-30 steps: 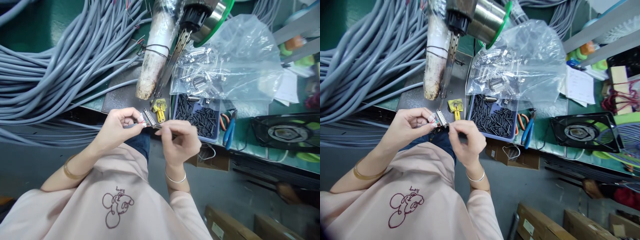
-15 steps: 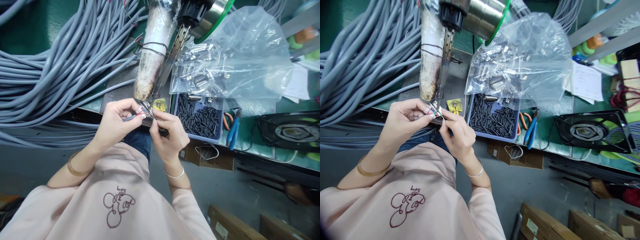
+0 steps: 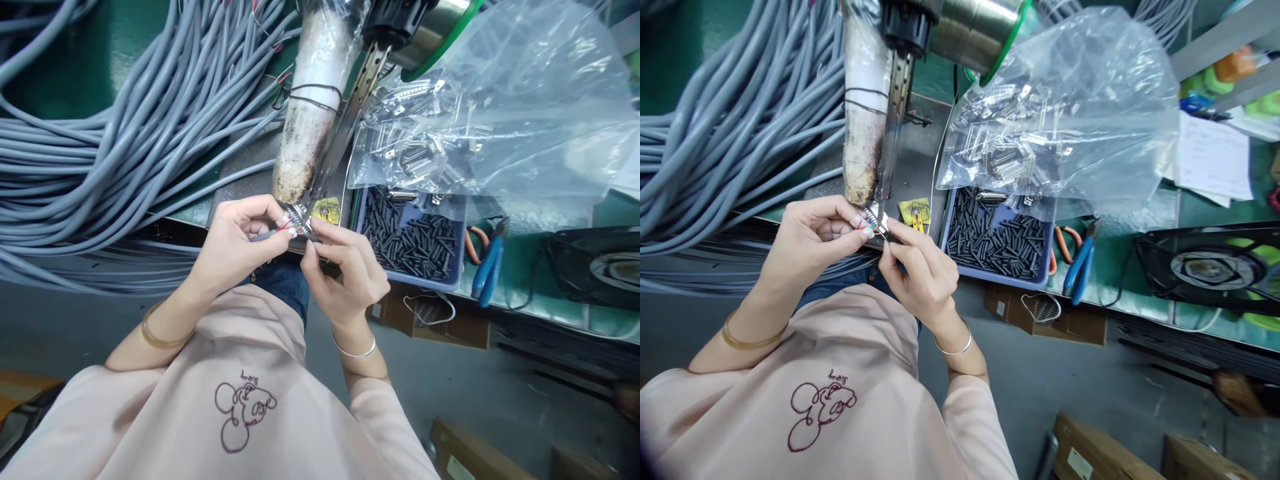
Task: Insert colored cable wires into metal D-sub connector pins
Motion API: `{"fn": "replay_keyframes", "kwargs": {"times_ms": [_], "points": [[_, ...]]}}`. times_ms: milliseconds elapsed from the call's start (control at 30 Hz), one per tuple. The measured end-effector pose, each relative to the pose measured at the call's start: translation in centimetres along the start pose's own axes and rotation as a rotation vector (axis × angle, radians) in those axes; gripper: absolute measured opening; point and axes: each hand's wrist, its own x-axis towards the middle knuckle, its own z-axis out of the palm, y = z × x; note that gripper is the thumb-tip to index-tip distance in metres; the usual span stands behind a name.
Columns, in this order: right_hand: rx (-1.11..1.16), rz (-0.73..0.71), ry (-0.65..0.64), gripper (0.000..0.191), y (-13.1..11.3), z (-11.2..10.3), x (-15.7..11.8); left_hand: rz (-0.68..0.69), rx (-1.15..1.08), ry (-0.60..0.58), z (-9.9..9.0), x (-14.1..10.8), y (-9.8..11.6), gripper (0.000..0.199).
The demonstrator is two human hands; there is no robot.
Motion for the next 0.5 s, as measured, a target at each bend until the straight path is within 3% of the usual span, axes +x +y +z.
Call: {"fn": "replay_keyframes", "kwargs": {"times_ms": [200,367,500], "points": [[-0.037,-0.057,-0.007,0.016,0.03,-0.24,-0.40,-0.060,-0.001,-0.057,-0.22,-0.11,-0.38,0.009],[0.066,0.115,0.012,0.017,-0.43,-0.36,-0.45,-0.029,0.014,-0.029,-0.24,-0.45,-0.26,0.010],[0.048,0.096,-0.001,0.017,-0.65,-0.35,-0.37,-0.019,0.019,-0.008,-0.11,-0.56,-0.17,0.011]]}}
